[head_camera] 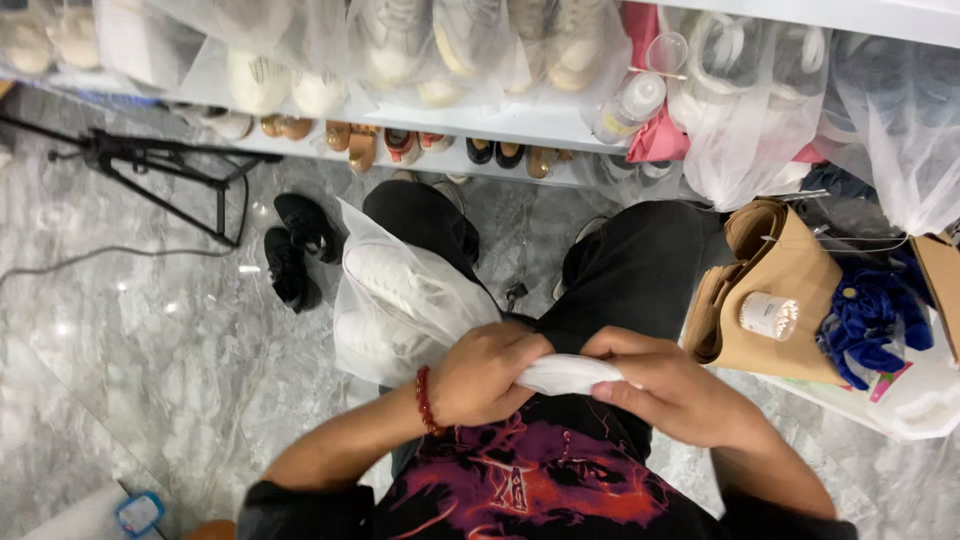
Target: The person cleans the midsole of a white sneaker using a small tool, puts the sneakers into a plastic bag, and rubs the side of a beige sneaker with a cotton swab and a cloth.
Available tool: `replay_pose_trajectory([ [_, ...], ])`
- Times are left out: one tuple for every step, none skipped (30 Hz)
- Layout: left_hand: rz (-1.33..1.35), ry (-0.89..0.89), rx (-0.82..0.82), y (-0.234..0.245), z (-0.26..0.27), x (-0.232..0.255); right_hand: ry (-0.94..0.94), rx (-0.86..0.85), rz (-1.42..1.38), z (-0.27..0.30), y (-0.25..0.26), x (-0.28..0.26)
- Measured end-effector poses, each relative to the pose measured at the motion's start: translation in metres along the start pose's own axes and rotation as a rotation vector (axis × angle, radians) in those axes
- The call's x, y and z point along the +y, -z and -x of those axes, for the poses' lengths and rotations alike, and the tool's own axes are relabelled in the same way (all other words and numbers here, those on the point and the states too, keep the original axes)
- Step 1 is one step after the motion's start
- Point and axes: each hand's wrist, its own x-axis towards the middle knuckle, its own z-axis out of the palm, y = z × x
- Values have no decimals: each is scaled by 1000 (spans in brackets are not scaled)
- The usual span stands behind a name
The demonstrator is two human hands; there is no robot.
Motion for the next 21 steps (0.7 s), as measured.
replay_pose_trajectory([
  [-17, 34, -32, -2, 0, -6, -103, 16, 10, -3, 5, 6],
  [-24, 75, -65, -8, 2, -10, -215, 23, 14, -2, 5, 10],
  [-32, 116, -98, -14, 4, -15, -212, 184, 53, 1, 4, 11],
  [-59, 95, -96, -23, 2, -21, -205, 340, 100, 5, 6, 12],
  [-86, 75, -93, -33, -2, -25, -196, 496, 148, 7, 8, 14],
  [-109, 63, -88, -44, -4, -25, -81, 483, 215, 10, 6, 17],
  [-125, 42, -106, -53, -5, -24, 34, 467, 281, 12, 1, 23],
  [-155, 12, -122, -59, -8, -26, 162, 458, 350, 14, -4, 36],
  [-185, -18, -139, -64, -11, -27, -65, 279, 116, 6, -16, 56],
  [-164, -75, -126, -65, -10, -27, -285, 98, -122, -13, -33, 82],
  [-143, -133, -114, -66, -9, -27, -407, -104, -493, -36, -52, 108],
  [-122, -191, -102, -67, -7, -27, -514, -313, -863, -47, -65, 127],
  [-127, -233, -85, -67, -5, -25, -675, -301, -919, -46, -74, 137],
  [-137, -276, -59, -65, -5, -25, -836, -292, -959, -53, -81, 143],
  [-148, -320, -33, -63, -8, -25, -997, -277, -994, -62, -86, 145],
  [-133, -348, 0, -60, -8, -23, -1065, -282, -1023, -64, -90, 142],
  [-118, -376, 33, -57, -10, -22, -1133, -288, -1050, -66, -89, 139],
  [-107, -411, 66, -55, -13, -20, -1195, -290, -1074, -68, -87, 137],
  [-104, -471, -21, -54, -16, -15, -1168, -305, -1161, -70, -94, 133],
  [-102, -536, -105, -54, -23, -10, -1136, -317, -1241, -74, -103, 129],
  [-101, -599, -190, -52, -28, -5, -1104, -330, -1322, -77, -106, 126],
])
